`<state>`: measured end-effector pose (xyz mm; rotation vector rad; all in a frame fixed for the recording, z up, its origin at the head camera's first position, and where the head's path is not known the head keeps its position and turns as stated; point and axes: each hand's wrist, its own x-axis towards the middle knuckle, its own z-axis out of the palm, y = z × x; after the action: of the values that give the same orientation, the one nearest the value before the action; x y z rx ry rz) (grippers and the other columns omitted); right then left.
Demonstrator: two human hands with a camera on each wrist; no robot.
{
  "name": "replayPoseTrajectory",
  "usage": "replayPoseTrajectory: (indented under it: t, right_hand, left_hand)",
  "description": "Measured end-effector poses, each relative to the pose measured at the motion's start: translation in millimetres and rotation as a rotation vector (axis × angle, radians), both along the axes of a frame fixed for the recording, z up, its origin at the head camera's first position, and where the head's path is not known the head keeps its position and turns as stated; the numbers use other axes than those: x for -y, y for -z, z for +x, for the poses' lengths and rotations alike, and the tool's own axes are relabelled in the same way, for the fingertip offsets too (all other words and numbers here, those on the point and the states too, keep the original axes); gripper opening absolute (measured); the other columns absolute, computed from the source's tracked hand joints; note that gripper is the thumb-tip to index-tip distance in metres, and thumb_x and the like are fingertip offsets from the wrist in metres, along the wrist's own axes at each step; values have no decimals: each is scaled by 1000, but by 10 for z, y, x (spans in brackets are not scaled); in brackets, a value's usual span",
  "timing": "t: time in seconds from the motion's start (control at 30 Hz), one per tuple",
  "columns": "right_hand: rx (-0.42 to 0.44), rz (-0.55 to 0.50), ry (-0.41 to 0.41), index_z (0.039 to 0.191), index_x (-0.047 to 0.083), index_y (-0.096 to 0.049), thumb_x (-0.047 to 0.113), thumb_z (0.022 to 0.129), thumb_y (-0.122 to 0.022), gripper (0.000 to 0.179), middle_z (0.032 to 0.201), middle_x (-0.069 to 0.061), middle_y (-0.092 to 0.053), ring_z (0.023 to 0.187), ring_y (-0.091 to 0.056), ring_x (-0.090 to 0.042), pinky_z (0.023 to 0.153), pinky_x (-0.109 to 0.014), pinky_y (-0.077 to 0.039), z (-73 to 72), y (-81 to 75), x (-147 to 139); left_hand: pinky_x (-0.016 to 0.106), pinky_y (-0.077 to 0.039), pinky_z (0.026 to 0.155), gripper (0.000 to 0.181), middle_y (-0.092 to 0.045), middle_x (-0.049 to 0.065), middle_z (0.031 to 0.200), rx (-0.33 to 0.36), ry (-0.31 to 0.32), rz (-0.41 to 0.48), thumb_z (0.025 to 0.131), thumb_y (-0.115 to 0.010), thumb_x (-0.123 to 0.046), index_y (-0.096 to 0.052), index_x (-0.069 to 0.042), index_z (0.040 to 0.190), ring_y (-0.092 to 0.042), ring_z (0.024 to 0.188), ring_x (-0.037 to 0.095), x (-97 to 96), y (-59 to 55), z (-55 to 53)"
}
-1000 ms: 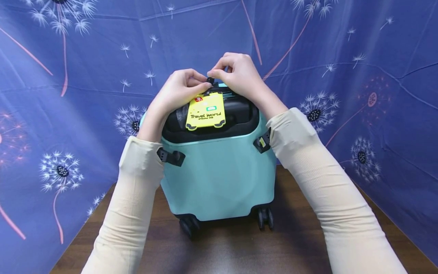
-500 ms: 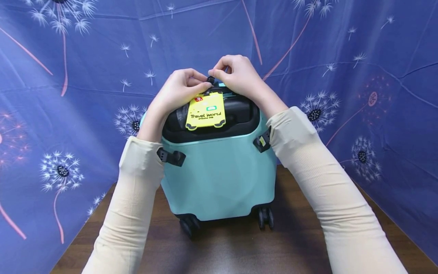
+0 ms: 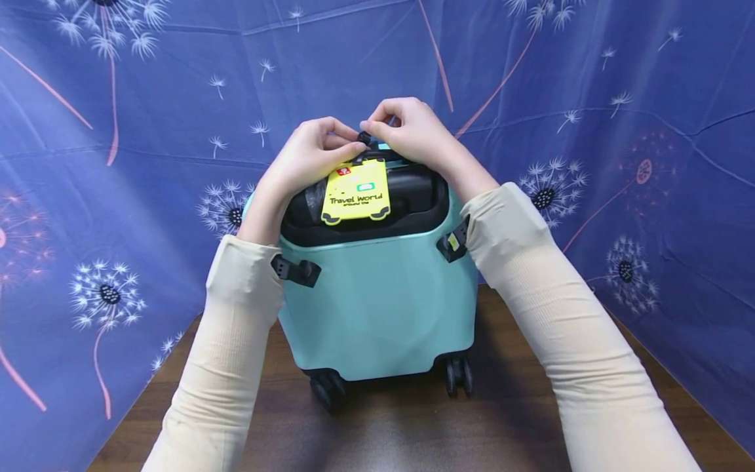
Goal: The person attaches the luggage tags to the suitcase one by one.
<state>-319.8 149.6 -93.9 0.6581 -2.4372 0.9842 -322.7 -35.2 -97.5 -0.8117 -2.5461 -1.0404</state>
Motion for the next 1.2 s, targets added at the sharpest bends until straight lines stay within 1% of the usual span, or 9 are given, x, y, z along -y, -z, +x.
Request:
replayPoseTrajectory:
  t: [0.2, 0.3, 0.43, 0.53, 0.63, 0.77, 0.87, 1.0, 1.2]
  right_hand:
    - [143, 26, -5, 116, 8, -60, 41, 97, -46, 41, 108, -2, -52, 95, -44, -18, 79, -29, -36, 1, -27, -4]
    - [175, 38, 2, 113, 8, -60, 42, 97, -44, 41, 112, -4, -51, 100, -43, -20, 81, -30, -35, 0, -35, -6]
    - [167, 38, 7, 107, 9, -58, 40, 97, -45, 35, 105, -5, -52, 91, -42, -18, 77, -30, -34, -3, -33, -6]
    - [157, 40, 7, 107, 9, -57, 38, 97, -47, 33, 95, -4, -50, 84, -41, -16, 74, -29, -33, -7, -29, -5]
    - [150, 49, 3, 108, 8, -56, 38, 98, -46, 33, 90, -4, -48, 82, -40, -18, 72, -30, -33, -15, -23, 1]
    - [177, 33, -13, 110, 10, -56, 42, 99, -40, 37, 100, -2, -51, 90, -43, -20, 76, -31, -35, -13, -31, 19]
    - [190, 10, -27, 111, 11, -57, 43, 98, -41, 38, 104, -1, -54, 97, -45, -21, 80, -30, -36, -7, -37, 24]
    - [166, 17, -31, 109, 10, -57, 41, 97, -46, 35, 99, -3, -55, 97, -45, -21, 81, -29, -37, -10, -26, 17]
    - [145, 40, -10, 108, 9, -56, 40, 97, -46, 34, 99, -7, -56, 91, -46, -18, 79, -29, -37, -9, -14, 6]
  left_hand:
    - [17, -45, 81, 31, -70, 3, 109, -2, 13, 10, 90, -63, -28, -59, -8, 113, -64, 96, 7, 4, 2, 0]
    - [17, -46, 81, 30, -70, 4, 109, -1, 22, 15, 90, -63, -28, -59, -8, 112, -64, 96, 8, 1, 4, 1]
    - [16, -46, 81, 29, -71, 4, 108, -8, 32, 21, 90, -63, -27, -60, -8, 112, -65, 95, 8, -3, 4, 0]
    - [16, -46, 81, 29, -71, 4, 108, -10, 35, 22, 90, -63, -27, -60, -7, 112, -65, 95, 8, -6, 4, 0]
    - [16, -46, 81, 29, -70, 4, 109, -2, 33, 23, 90, -63, -27, -60, -8, 112, -64, 95, 7, -2, 3, -2]
    - [16, -45, 79, 30, -70, 3, 109, 13, 27, 28, 90, -63, -28, -59, -8, 113, -64, 95, 7, 5, 2, -9]
    - [16, -45, 78, 31, -70, 3, 109, 16, 23, 26, 90, -63, -28, -58, -8, 113, -64, 94, 7, 9, 2, -9]
    - [16, -45, 78, 30, -71, 3, 108, 11, 24, 21, 90, -63, -28, -58, -8, 112, -64, 93, 7, 13, 4, -9]
    - [16, -45, 79, 30, -71, 3, 108, 1, 34, 20, 90, -64, -28, -58, -8, 111, -63, 92, 7, 5, 8, -16]
